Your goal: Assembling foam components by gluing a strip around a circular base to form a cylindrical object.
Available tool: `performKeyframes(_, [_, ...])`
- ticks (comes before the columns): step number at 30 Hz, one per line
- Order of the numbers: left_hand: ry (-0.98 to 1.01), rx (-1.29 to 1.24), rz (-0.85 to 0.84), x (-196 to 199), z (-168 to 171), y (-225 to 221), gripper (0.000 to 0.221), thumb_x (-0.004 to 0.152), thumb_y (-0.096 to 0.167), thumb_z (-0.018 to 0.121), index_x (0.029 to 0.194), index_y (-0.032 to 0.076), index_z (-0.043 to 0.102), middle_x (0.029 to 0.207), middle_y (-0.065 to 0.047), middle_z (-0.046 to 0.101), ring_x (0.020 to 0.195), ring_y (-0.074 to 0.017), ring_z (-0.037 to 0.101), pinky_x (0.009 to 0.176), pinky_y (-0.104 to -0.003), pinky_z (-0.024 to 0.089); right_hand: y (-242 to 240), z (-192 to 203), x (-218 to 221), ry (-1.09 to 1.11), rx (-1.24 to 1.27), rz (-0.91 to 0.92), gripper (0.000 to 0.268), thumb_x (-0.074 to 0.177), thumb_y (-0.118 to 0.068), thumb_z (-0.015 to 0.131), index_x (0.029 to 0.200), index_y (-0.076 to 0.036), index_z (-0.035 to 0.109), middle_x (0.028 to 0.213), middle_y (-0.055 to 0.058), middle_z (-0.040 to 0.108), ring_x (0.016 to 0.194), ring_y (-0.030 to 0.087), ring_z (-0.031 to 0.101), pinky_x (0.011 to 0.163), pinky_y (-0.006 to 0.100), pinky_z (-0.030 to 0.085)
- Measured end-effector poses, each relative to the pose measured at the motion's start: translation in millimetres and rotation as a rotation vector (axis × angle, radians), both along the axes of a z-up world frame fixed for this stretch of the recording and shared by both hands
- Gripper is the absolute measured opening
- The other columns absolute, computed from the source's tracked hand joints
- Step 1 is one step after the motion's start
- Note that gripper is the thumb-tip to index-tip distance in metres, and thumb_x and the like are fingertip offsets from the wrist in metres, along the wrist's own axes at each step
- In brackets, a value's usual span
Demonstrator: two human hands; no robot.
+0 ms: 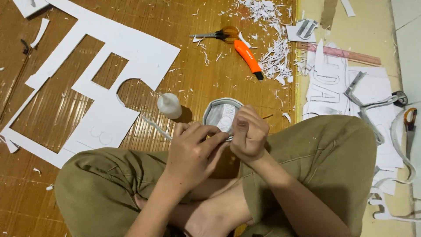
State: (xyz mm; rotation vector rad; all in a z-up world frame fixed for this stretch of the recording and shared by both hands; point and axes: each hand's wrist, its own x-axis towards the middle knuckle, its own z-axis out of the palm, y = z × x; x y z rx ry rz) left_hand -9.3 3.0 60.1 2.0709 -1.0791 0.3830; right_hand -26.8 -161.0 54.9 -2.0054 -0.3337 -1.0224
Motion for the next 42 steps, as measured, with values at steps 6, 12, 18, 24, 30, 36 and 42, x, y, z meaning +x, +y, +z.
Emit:
performKeyframes(6, [0.026, 0.000, -0.062, 9, 15, 11, 0.023, 0.085, 0.019, 0.080, 0.107, 0.013, 0.078, 0.095, -0.006, 0.076, 0.082, -0.0236, 0.068, 0.076, -0.037, 0.042, -11, -15, 7, -0.047, 0.046, 0.037, 0.061, 0.111, -0.019, 0.035, 0.050, -0.014, 0.043, 0.045, 0.002, 0.040, 0.040, 0.022, 0.039, 0.048, 0.032, 0.037])
performKeyframes(12, [-0.151, 0.031, 0.027, 20, 0, 17, 0.039, 0.084, 0.033, 0.081, 0.118, 0.016, 0.074, 0.111, -0.008, 0.074, 0.094, -0.0274, 0.069, 0.079, -0.040, 0.044, -12, 4, 11, -0.036, 0.001, 0.012, 0.061, 0.111, -0.020, 0.036, 0.051, -0.012, 0.043, 0.046, 0.005, 0.039, 0.039, 0.026, 0.038, 0.048, 0.035, 0.036])
performKeyframes(18, [-0.044, -0.343, 0.504, 63, -5, 97, 0.029, 0.084, -0.019, 0.057, 0.097, 0.004, 0.070, 0.096, -0.014, 0.073, 0.100, -0.0384, 0.071, 0.095, -0.041, 0.047, -58, -68, 8, 0.081, 0.505, -0.021, 0.042, 0.113, -0.012, 0.038, 0.074, -0.018, 0.051, 0.062, -0.006, 0.032, 0.061, 0.011, 0.042, 0.061, 0.027, 0.037])
performKeyframes(24, [0.636, -0.255, 0.494, 86, -34, 126, 0.050, 0.110, 0.026, 0.045, 0.149, -0.005, 0.045, 0.119, -0.034, 0.065, 0.111, -0.0521, 0.060, 0.092, -0.059, 0.044, -74, -2, 19, 0.375, 1.540, -0.271, 0.045, 0.103, -0.039, 0.061, 0.067, -0.017, 0.045, 0.062, -0.002, 0.045, 0.055, 0.013, 0.047, 0.064, 0.030, 0.048])
performKeyframes(30, [0.901, 0.358, 0.368, 78, -34, 48, 0.126, 0.072, 0.043, 0.087, 0.163, 0.002, 0.011, 0.148, -0.039, 0.042, 0.137, -0.0567, 0.043, 0.116, -0.064, 0.033, -101, -15, 15, 0.465, 1.748, -0.193, 0.034, 0.097, -0.038, 0.066, 0.078, -0.013, 0.052, 0.071, 0.007, 0.058, 0.065, 0.023, 0.060, 0.074, 0.039, 0.055])
performKeyframes(36, [0.679, 0.220, 0.505, 82, -88, 38, 0.082, 0.081, 0.022, 0.082, 0.148, 0.001, 0.039, 0.122, -0.034, 0.064, 0.114, -0.0549, 0.062, 0.096, -0.064, 0.049, -67, -36, 26, 0.606, 2.041, -0.012, 0.030, 0.091, -0.036, 0.072, 0.089, -0.009, 0.059, 0.081, 0.016, 0.071, 0.074, 0.032, 0.073, 0.085, 0.047, 0.061])
performKeyframes(42, [0.548, -0.224, 0.322, 71, -79, 25, 0.074, 0.061, 0.020, 0.099, 0.123, 0.008, 0.060, 0.113, -0.015, 0.068, 0.114, -0.0391, 0.066, 0.101, -0.052, 0.050, -56, -34, 23, 0.649, 1.841, -0.125, 0.032, 0.100, -0.038, 0.063, 0.085, -0.013, 0.049, 0.069, 0.011, 0.067, 0.060, 0.025, 0.072, 0.066, 0.038, 0.064])
